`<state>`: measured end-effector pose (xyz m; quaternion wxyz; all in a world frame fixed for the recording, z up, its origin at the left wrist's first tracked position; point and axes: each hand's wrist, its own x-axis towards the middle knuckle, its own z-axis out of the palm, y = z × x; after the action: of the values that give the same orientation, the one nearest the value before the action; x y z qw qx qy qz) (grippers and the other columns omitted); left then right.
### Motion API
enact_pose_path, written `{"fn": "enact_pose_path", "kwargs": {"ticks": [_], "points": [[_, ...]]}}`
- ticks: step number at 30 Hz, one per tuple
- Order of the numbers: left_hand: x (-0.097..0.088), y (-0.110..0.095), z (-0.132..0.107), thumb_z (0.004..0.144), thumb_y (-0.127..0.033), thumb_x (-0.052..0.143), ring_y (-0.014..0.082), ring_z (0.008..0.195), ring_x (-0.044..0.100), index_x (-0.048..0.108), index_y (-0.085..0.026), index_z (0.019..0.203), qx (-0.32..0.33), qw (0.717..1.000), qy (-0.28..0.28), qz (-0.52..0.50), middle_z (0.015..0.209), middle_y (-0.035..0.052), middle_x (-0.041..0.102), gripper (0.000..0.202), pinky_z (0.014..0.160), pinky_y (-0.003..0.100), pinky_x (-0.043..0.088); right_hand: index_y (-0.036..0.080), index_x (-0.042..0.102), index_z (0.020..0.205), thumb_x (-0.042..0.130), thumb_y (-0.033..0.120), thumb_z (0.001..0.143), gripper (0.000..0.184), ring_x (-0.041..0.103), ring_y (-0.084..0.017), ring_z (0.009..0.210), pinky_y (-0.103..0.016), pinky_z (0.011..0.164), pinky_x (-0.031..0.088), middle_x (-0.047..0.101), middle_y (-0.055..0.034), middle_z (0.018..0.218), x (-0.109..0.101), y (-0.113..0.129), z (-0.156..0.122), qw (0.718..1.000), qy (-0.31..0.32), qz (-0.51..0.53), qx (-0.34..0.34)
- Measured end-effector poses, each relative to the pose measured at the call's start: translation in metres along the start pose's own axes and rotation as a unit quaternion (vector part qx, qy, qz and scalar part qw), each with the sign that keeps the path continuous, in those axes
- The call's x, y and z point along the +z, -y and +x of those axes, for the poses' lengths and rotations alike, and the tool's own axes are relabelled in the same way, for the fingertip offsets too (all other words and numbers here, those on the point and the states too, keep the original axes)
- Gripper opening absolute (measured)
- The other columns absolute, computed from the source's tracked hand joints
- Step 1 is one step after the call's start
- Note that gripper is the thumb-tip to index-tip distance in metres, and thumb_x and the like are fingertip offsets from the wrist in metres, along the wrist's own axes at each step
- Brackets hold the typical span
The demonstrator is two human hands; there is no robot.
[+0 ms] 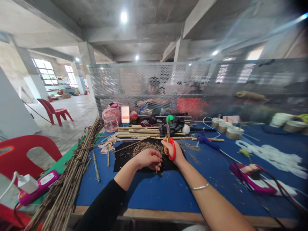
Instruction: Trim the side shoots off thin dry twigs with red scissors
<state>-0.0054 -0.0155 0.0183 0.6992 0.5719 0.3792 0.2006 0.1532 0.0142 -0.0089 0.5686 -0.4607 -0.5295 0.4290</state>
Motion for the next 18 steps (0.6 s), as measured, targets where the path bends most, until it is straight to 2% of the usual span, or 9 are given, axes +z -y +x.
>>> {"fn": "enact_pose_path", "kwargs": {"ticks": [3,6,9,12,15,18], "points": [[-0.007,-0.004,0.004,0.061,-0.023,0.062,0.0104,0.051,0.06,0.05,-0.016,0.077,0.001,0.999,0.023,0.028,0.064,-0.0001,0.06,0.021,0.047,0.018,0.043,0.02,0.049,0.071,0.06,0.043,0.065,0.027,0.037,-0.009,0.037,-0.022,0.038,0.03,0.041,0.0079,0.043,-0.001,0.003,0.0,0.998,-0.038,-0.053,-0.004],[-0.009,0.001,0.008,0.06,-0.023,0.063,0.0119,0.052,0.061,0.051,-0.016,0.076,-0.004,0.999,0.041,0.035,0.063,0.0003,0.061,0.022,0.048,0.019,0.044,0.02,0.048,0.071,0.057,0.04,0.065,0.023,0.037,-0.009,0.037,-0.023,0.038,0.03,0.043,0.0079,0.045,0.0,0.004,-0.002,1.0,0.007,-0.025,0.007],[-0.006,0.01,0.009,0.06,-0.03,0.065,0.0097,0.053,0.06,0.054,-0.014,0.076,0.007,1.0,0.013,0.005,0.065,0.0016,0.063,0.025,0.05,0.019,0.044,0.02,0.049,0.074,0.057,0.036,0.064,0.021,0.039,-0.01,0.038,-0.023,0.04,0.031,0.044,0.0079,0.045,0.002,0.003,-0.004,0.998,0.038,-0.046,0.001],[-0.002,0.014,0.008,0.062,-0.035,0.065,0.008,0.053,0.057,0.058,-0.012,0.077,0.033,0.999,-0.026,-0.021,0.067,0.0036,0.063,0.029,0.047,0.017,0.041,0.02,0.051,0.077,0.058,0.036,0.065,0.021,0.043,-0.011,0.041,-0.024,0.043,0.035,0.047,0.0069,0.047,0.004,0.0,-0.005,0.994,0.042,-0.093,-0.026],[0.002,0.012,0.007,0.062,-0.03,0.066,0.0087,0.051,0.057,0.058,-0.011,0.083,0.041,0.997,-0.045,-0.056,0.064,0.0033,0.062,0.03,0.045,0.017,0.039,0.02,0.053,0.078,0.057,0.039,0.067,0.023,0.049,-0.013,0.046,-0.026,0.047,0.039,0.052,0.0039,0.051,0.005,-0.002,-0.005,0.99,0.028,-0.127,-0.052],[0.002,0.011,0.007,0.064,-0.023,0.064,0.0081,0.047,0.056,0.058,-0.011,0.081,0.037,0.994,-0.072,-0.072,0.059,0.0026,0.061,0.022,0.043,0.017,0.038,0.019,0.055,0.078,0.057,0.042,0.068,0.025,0.052,-0.015,0.052,-0.027,0.05,0.042,0.055,0.0012,0.056,0.007,-0.001,-0.006,0.986,0.014,-0.148,-0.073]]}}
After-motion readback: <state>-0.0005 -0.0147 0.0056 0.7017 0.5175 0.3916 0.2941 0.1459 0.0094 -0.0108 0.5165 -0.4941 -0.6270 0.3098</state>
